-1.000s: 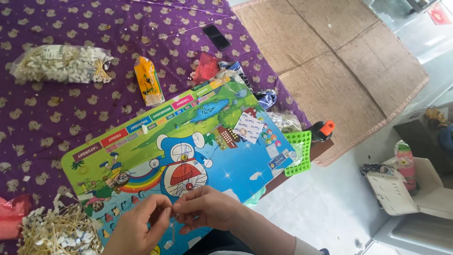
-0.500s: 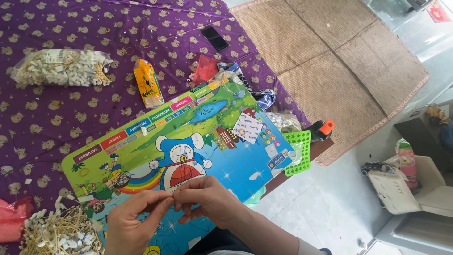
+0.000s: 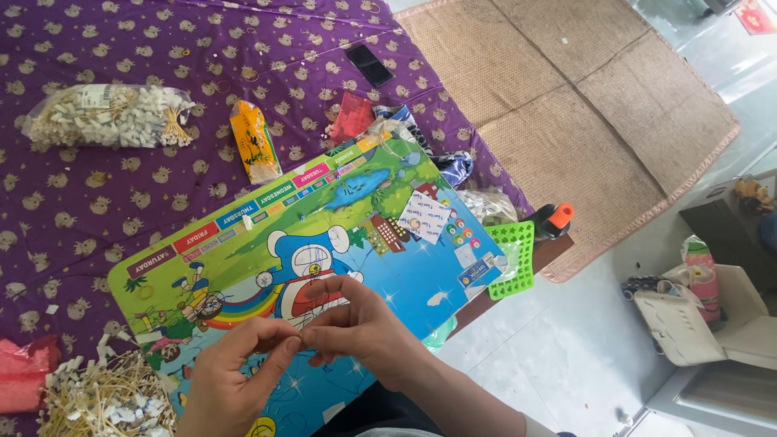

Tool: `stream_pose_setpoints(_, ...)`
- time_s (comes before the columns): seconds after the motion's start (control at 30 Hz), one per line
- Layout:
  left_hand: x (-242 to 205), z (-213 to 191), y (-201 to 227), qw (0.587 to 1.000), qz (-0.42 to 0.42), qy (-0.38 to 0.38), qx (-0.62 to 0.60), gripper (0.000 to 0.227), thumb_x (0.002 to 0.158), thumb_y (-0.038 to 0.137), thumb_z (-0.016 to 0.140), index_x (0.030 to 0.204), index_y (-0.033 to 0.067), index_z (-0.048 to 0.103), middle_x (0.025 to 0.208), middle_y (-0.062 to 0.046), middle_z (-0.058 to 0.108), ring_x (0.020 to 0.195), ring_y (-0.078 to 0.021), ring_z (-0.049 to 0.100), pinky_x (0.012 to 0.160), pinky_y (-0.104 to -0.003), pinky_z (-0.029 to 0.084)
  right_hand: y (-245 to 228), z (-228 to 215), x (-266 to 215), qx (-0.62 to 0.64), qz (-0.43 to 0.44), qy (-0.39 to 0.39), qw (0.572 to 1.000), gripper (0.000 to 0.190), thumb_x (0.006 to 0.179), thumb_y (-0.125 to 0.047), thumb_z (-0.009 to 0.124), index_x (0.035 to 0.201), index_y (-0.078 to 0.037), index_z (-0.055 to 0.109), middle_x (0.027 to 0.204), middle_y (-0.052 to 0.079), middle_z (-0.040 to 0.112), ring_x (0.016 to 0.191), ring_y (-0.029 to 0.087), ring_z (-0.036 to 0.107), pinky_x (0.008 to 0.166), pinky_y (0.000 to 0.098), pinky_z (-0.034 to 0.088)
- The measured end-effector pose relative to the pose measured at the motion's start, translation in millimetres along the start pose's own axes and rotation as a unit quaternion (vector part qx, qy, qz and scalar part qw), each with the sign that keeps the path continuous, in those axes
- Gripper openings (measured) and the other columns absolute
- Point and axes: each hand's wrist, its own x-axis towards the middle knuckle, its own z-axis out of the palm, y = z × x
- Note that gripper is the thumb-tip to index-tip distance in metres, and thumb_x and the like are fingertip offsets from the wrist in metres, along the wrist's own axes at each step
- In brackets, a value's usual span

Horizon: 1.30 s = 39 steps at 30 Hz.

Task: Assembling small white components onto a thin wire by hand

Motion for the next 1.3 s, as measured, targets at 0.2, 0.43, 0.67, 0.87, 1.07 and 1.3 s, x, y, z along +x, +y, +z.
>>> stream_pose_setpoints(0.2, -1.4, -1.7, 11.5, 0.999, -0.034, -0.002, -0.018, 0.017, 0.084, 0.024, 0.064, 0.089, 0.0132, 0.077, 0.076, 0.0, 0.082, 0.065, -0.0099, 0.076, 0.062, -0.025, 0.063, 11.3, -12.7, 1.2, 0.01, 0.035, -0.062, 0.997, 0.033, 0.086, -0.023, 0.071, 0.108, 0.001, 0.068, 0.095, 0.016, 0.073, 0.061, 0.015, 0.067, 0.06, 0.0234, 0.058)
stream_pose_setpoints(0.43, -2.1, 0.4, 4.2, 0.996, 0.042, 0.02, 0.083, 0.016, 0.084, 0.025, 0.065, 0.094, 0.0184, 0.076, 0.086, 0.005, 0.078, 0.07, -0.0107, 0.071, 0.065, -0.028, 0.06, 9.5, -9.7, -1.9, -0.027, -0.009, -0.036, 0.999, 0.026, 0.089, -0.02, 0.068, 0.103, 0.001, 0.07, 0.088, 0.015, 0.072, 0.06, 0.014, 0.063, 0.057, 0.0239, 0.057)
stream_pose_setpoints(0.67, -1.4, -5.0, 17.4, 0.996, 0.078, 0.003, 0.032, 0.015, 0.084, 0.022, 0.066, 0.092, 0.0159, 0.077, 0.081, 0.002, 0.08, 0.065, -0.0102, 0.073, 0.056, -0.027, 0.061, 9.9, -5.2, -6.9, -0.02, -0.03, -0.035, 0.999, 0.03, 0.086, -0.023, 0.07, 0.099, 0.004, 0.072, 0.081, 0.017, 0.071, 0.061, 0.016, 0.063, 0.058, 0.0264, 0.059)
stream_pose_setpoints(0.87, -2.1, -0.5, 32.1, 0.985, 0.148, 0.013, -0.092, 0.009, 0.087, 0.014, 0.065, 0.092, 0.0099, 0.072, 0.082, -0.005, 0.076, 0.072, -0.0144, 0.074, 0.061, -0.028, 0.061, 3.6, 5.1, -12.6, -0.048, 0.019, 0.086, 0.995, 0.023, 0.08, -0.015, 0.072, 0.086, 0.007, 0.074, 0.073, 0.02, 0.073, 0.054, 0.024, 0.064, 0.059, 0.037, 0.06)
stream_pose_setpoints(1.07, -5.1, -5.0, 21.4, 0.976, 0.17, -0.03, -0.135, 0.005, 0.088, 0.012, 0.067, 0.09, 0.0085, 0.065, 0.077, -0.007, 0.069, 0.068, -0.017, 0.071, 0.06, -0.027, 0.06, 10.6, 2.9, -10.4, -0.025, 0.01, 0.03, 0.999, 0.017, 0.083, -0.008, 0.071, 0.083, 0.009, 0.072, 0.056, 0.013, 0.058, 0.049, 0.019, 0.057, 0.059, 0.0399, 0.063)
stream_pose_setpoints(1.3, -8.0, -3.1, 14.3, 0.97, 0.182, -0.007, -0.159, 0.009, 0.083, 0.01, 0.074, 0.088, 0.0094, 0.066, 0.081, -0.007, 0.07, 0.069, -0.0172, 0.067, 0.058, -0.029, 0.055, 12.2, 1.4, -11.7, -0.007, 0.027, 0.013, 1.0, 0.014, 0.082, -0.005, 0.071, 0.082, 0.009, 0.071, 0.057, 0.013, 0.056, 0.049, 0.019, 0.055, 0.058, 0.0403, 0.063)
